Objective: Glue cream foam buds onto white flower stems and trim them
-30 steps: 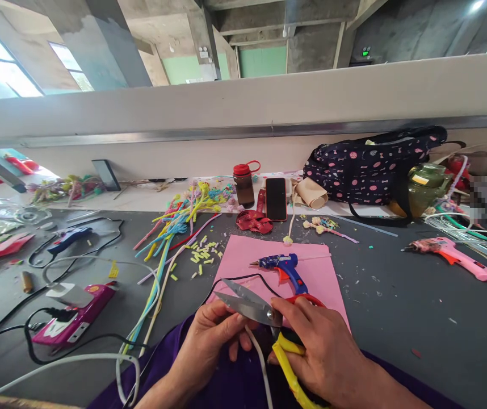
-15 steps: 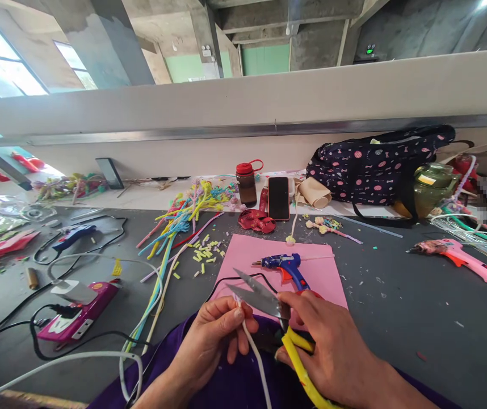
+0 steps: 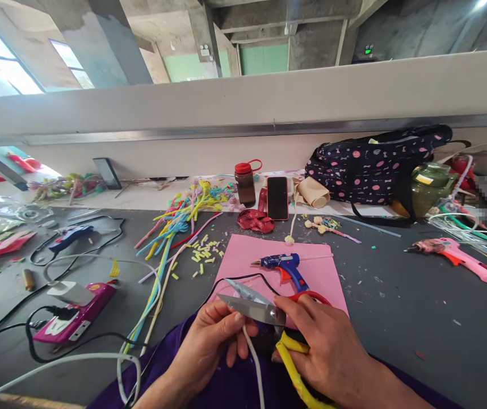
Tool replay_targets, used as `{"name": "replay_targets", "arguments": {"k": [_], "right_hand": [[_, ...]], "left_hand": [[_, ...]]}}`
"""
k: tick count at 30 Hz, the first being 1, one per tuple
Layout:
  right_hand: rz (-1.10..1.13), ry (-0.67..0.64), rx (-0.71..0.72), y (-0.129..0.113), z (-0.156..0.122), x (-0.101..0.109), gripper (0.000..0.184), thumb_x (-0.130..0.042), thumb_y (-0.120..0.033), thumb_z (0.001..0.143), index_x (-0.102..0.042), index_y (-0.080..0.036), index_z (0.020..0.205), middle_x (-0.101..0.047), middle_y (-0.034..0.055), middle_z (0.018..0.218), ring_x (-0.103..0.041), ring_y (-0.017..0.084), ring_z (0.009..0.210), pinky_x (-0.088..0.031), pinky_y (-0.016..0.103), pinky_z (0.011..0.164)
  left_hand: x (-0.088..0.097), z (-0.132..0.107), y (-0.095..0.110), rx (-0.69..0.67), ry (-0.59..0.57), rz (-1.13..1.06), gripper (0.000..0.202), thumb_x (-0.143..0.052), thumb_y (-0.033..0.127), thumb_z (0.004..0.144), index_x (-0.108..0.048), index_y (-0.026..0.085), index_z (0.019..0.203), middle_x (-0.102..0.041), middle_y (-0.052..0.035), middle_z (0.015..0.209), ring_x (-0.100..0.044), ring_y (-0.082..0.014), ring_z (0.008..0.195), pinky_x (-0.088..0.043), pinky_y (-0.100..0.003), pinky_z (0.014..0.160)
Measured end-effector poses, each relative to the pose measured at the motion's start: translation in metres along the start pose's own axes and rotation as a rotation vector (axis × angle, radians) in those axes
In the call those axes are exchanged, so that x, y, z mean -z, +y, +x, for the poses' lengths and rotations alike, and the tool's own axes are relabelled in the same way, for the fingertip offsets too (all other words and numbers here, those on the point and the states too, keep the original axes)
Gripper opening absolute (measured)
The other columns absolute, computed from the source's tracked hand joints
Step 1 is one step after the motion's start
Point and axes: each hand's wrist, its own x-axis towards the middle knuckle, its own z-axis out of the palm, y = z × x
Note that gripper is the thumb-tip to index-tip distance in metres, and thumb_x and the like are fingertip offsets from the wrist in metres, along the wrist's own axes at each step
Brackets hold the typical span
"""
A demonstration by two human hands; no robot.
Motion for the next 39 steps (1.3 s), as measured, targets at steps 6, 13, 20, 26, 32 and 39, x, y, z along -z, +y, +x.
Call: {"name": "replay_targets", "arguments": {"k": [6,13,20,26,32,39], "right_hand": [[-0.013,-0.011,0.004,0.001,-0.001,-0.002,0.056,-0.064,-0.039,0.078,-0.043,-0.02,0.126,-0.062,0.0062,0.091,-0.062,0.019,0.078,-0.051,0.03,0.067],[0.031,-0.048,-0.041,-0.003,0.0,0.003,0.056,-0.064,-0.032,0.078,-0.039,-0.021,0.127,-0.059,0.0061,0.094,-0.059,0.019,0.081,-0.048,0.032,0.071],[0.063,-0.096,-0.069,-0.006,0.001,0.006,0.056,-0.063,-0.031,0.078,-0.038,-0.022,0.128,-0.056,0.0052,0.094,-0.057,0.02,0.082,-0.046,0.033,0.071],[0.074,-0.113,-0.092,-0.006,0.001,0.008,0.057,-0.063,-0.032,0.078,-0.037,-0.024,0.128,-0.054,0.0055,0.096,-0.055,0.02,0.082,-0.044,0.035,0.072],[0.084,-0.11,-0.073,-0.004,-0.001,0.008,0.059,-0.064,-0.033,0.078,-0.036,-0.024,0.129,-0.053,0.0058,0.095,-0.054,0.02,0.082,-0.043,0.034,0.071],[0.074,-0.109,-0.071,-0.001,0.0,0.006,0.059,-0.064,-0.034,0.078,-0.036,-0.025,0.129,-0.053,0.005,0.095,-0.054,0.02,0.081,-0.043,0.033,0.071]], "left_hand": [[-0.001,0.0,0.001,0.003,0.015,-0.004,0.02,-0.066,0.029,0.074,-0.061,0.011,0.068,-0.069,-0.007,0.067,-0.058,-0.0092,0.043,-0.036,-0.013,0.033],[0.0,0.0,0.001,-0.026,0.028,0.035,0.019,-0.066,0.028,0.075,-0.063,0.011,0.069,-0.069,-0.0067,0.066,-0.058,-0.0084,0.044,-0.038,-0.013,0.035],[0.0,-0.001,0.002,-0.055,0.035,0.08,0.018,-0.065,0.028,0.076,-0.064,0.011,0.069,-0.068,-0.0058,0.066,-0.057,-0.0074,0.045,-0.038,-0.012,0.037],[0.0,-0.002,0.001,-0.073,0.031,0.105,0.018,-0.064,0.028,0.076,-0.065,0.012,0.07,-0.068,-0.0055,0.067,-0.056,-0.007,0.045,-0.038,-0.013,0.037],[0.0,-0.001,0.002,-0.062,0.041,0.115,0.019,-0.064,0.029,0.076,-0.064,0.012,0.07,-0.067,-0.0054,0.066,-0.055,-0.0068,0.045,-0.037,-0.013,0.037],[0.0,0.0,0.002,-0.061,0.043,0.143,0.02,-0.064,0.031,0.076,-0.064,0.011,0.07,-0.066,-0.0052,0.065,-0.054,-0.0067,0.045,-0.037,-0.013,0.037]]}}
